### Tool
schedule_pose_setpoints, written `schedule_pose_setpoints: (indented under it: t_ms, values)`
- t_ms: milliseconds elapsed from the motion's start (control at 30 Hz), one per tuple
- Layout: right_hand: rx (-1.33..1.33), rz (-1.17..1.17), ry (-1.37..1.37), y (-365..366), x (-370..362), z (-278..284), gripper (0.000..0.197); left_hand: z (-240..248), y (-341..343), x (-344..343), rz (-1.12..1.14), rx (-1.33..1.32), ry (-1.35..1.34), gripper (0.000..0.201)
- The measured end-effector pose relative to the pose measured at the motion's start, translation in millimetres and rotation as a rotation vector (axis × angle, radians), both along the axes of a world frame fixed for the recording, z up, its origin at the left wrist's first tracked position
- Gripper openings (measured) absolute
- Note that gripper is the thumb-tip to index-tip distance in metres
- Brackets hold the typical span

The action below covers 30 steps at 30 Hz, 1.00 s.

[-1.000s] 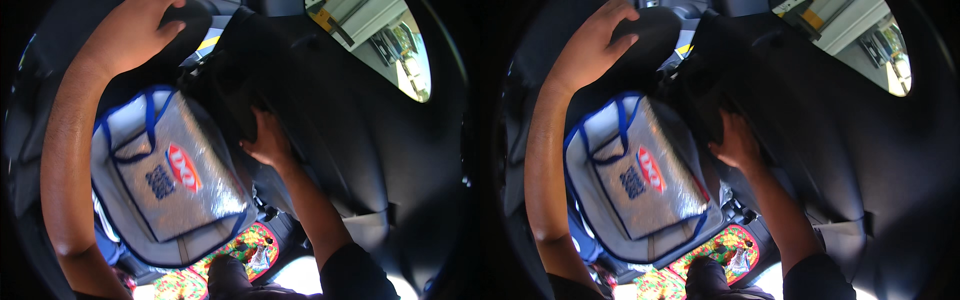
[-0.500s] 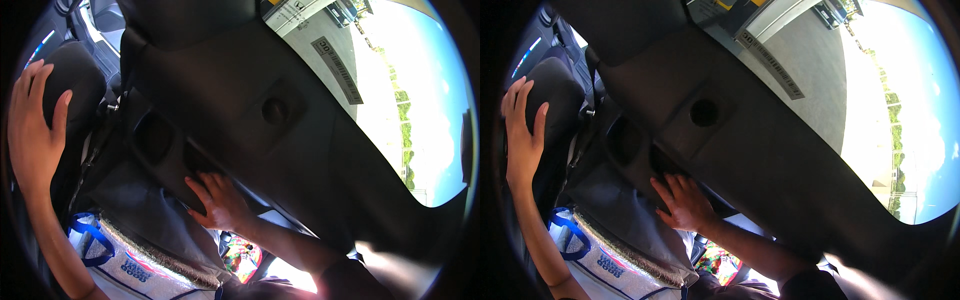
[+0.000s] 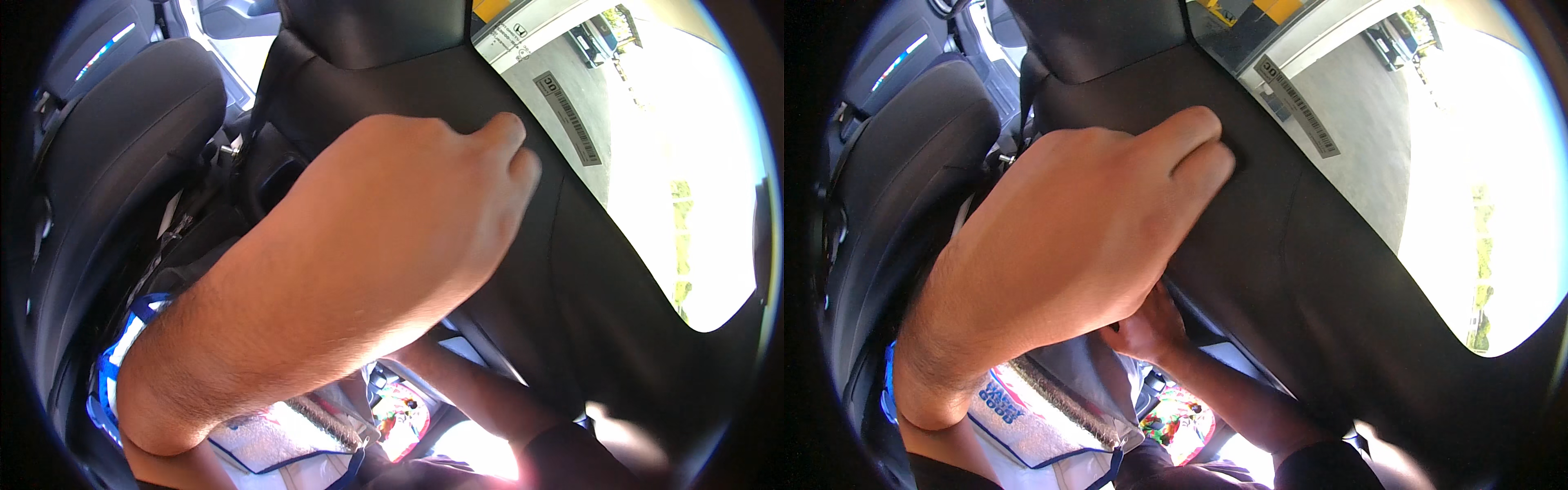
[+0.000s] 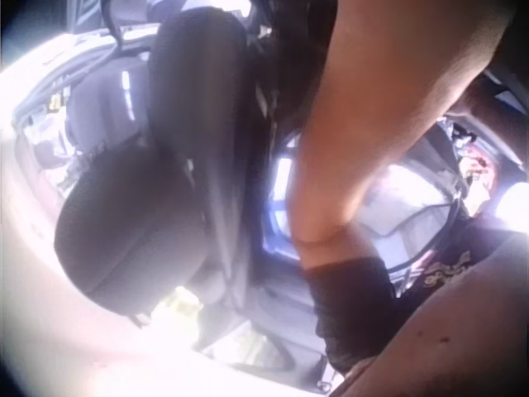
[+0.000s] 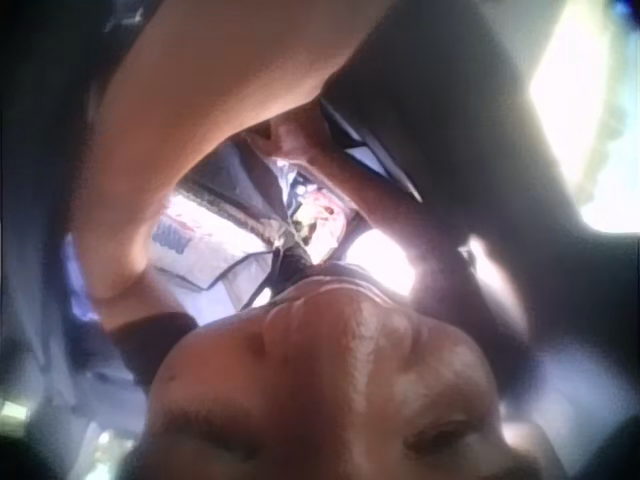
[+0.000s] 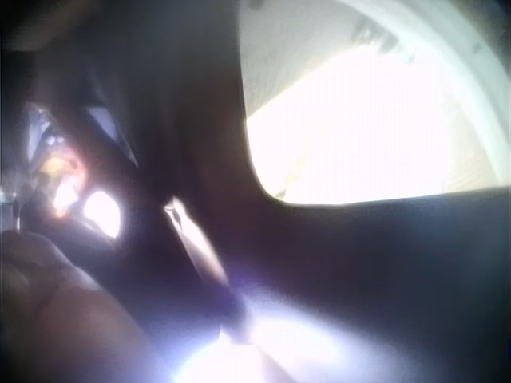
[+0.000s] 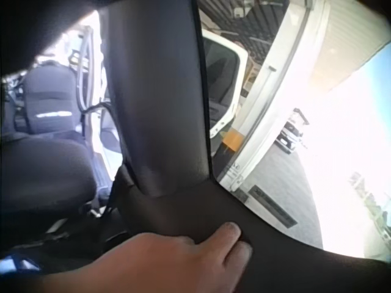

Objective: The person installs black rubber weather stripping along the upper edge of a car door frame and then along the trunk opening. They use a red-handled tool to pry and fit the trim, then press the rubber into place by hand. The person moves from the driver-side door to the trunk, aligning and seating the weather stripping along the edges.

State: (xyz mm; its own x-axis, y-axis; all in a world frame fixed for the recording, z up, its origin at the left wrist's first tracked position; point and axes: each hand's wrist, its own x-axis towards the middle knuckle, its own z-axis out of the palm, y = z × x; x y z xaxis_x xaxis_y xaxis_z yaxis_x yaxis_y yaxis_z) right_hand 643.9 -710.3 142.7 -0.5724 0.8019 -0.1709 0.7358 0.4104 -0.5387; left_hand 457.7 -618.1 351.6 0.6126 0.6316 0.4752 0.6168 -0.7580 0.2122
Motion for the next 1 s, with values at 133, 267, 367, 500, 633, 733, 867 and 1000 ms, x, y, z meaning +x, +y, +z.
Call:
schedule_pose_setpoints:
  t_ms: [133,267,367,500,633,733,867,1000]
  values:
    - [0.139,0.012,0.064,1.0,-6.6,-0.1,0.051,5.9,-3.8,-0.6,0.03,0.055,0.099,0.039]
    - [0.149,0.006,0.024,-3.9,-10.1,-0.8,0.057,5.3,-12.3,3.5,0.051,0.049,0.025,0.042]
    - [0.162,0.064,-0.016,-4.1,-8.3,0.1,0.059,12.8,-8.2,1.5,-0.029,-0.26,0.186,0.038]
    - [0.045,-0.038,-0.086,2.8,-8.5,2.8,0.069,39.3,22.3,9.8,-0.079,-0.644,0.415,0.036]
    - [0.186,0.033,-0.019,6.9,-11.1,8.4,0.086,61.1,37.5,23.0,-0.065,-0.754,0.625,0.032]
    - [0.157,0.051,-0.052,6.5,-13.5,11.6,0.086,69.5,40.0,39.0,-0.097,-0.833,0.93,0.038]
    - [0.223,0.039,-0.032,5.6,-13.8,13.4,0.087,74.9,54.2,47.6,-0.174,-0.9,1.054,0.042]
    - [0.181,0.04,-0.012,4.9,-12.6,9.0,0.085,77.9,54.7,49.1,-0.146,-1.011,1.026,0.048]
